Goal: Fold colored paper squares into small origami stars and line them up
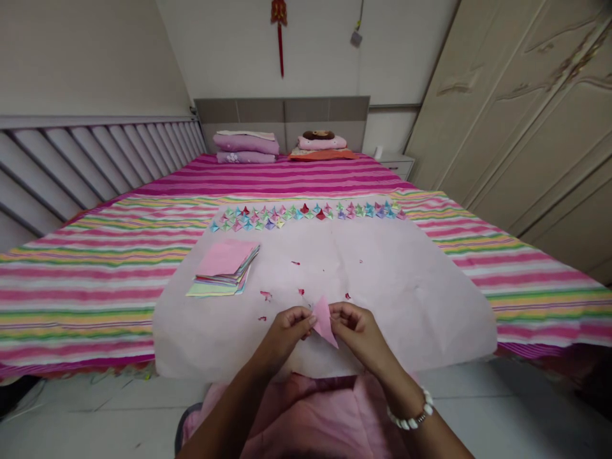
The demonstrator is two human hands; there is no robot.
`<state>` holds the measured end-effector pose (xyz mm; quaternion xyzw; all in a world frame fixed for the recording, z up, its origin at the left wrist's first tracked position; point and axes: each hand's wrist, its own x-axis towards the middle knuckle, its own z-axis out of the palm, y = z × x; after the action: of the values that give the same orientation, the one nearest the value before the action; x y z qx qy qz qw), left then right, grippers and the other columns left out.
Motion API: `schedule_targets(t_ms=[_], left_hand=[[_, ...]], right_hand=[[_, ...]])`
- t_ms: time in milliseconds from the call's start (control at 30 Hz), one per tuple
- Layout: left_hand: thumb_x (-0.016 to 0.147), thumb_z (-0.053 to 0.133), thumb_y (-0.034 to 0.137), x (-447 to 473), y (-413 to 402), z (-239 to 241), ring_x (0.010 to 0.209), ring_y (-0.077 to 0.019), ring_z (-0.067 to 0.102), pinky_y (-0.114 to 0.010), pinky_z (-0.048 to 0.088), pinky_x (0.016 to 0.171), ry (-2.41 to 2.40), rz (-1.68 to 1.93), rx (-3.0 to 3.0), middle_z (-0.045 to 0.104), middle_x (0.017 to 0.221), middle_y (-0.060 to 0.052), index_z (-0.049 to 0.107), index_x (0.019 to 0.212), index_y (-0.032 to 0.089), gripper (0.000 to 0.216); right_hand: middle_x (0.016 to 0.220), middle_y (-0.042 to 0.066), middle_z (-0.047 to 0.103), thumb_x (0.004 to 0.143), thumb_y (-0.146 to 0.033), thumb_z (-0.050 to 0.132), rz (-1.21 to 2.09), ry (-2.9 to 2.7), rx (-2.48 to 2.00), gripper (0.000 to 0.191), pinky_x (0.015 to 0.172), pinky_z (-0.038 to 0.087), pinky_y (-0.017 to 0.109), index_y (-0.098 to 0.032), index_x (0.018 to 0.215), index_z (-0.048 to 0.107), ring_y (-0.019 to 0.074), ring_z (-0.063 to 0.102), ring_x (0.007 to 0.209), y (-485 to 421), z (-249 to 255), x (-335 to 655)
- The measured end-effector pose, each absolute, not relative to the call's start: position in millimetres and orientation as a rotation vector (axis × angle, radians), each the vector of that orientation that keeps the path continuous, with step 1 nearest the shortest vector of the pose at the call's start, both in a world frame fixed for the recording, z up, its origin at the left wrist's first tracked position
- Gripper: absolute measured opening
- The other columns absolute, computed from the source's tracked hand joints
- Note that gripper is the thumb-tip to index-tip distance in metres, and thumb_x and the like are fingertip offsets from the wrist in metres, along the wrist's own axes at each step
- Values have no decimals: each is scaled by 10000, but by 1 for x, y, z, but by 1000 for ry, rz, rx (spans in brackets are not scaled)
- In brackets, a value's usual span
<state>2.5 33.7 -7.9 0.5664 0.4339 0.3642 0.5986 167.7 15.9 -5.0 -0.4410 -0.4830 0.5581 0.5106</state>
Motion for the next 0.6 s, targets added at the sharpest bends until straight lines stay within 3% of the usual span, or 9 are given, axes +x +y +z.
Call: schedule_targets(t_ms=[167, 333, 433, 600], left_hand=[[768, 601, 373, 5, 34, -7, 553, -94, 403, -220, 323, 560, 1004, 849, 1316, 459, 561, 46, 601, 678, 155, 236], [644, 725, 326, 12, 35, -15, 557, -81, 417, -209, 346, 543, 1257, 1098, 1316, 466, 654, 55, 551, 775, 168, 268], [716, 664, 317, 18, 31, -14, 565, -86, 445, -209, 373, 551, 1290, 1173, 1409, 466, 652, 52, 530, 777, 177, 204], [816, 547, 367, 29, 20, -3, 618, -116, 547, -226, 430, 579, 1178, 1086, 1461, 579, 689, 5, 536, 795, 170, 198]], right_hand=[[559, -13, 598, 673, -345, 697, 1347, -1167, -1075, 174, 502, 374, 241, -172, 682, 678, 113, 488, 494, 17, -8, 165], [543, -17, 560, 730, -323, 636, 1153, -1244, -1172, 157, 452, 328, 231, -167, 712, 651, 110, 443, 462, 19, -19, 161], [523, -22, 523, 789, -279, 564, 894, -1388, -1270, 146, 460, 333, 236, -176, 725, 645, 117, 440, 469, 19, -22, 159], [637, 14, 594, 822, -222, 525, 605, -1541, -1302, 139, 539, 393, 250, -177, 744, 631, 143, 516, 568, 17, -19, 157]])
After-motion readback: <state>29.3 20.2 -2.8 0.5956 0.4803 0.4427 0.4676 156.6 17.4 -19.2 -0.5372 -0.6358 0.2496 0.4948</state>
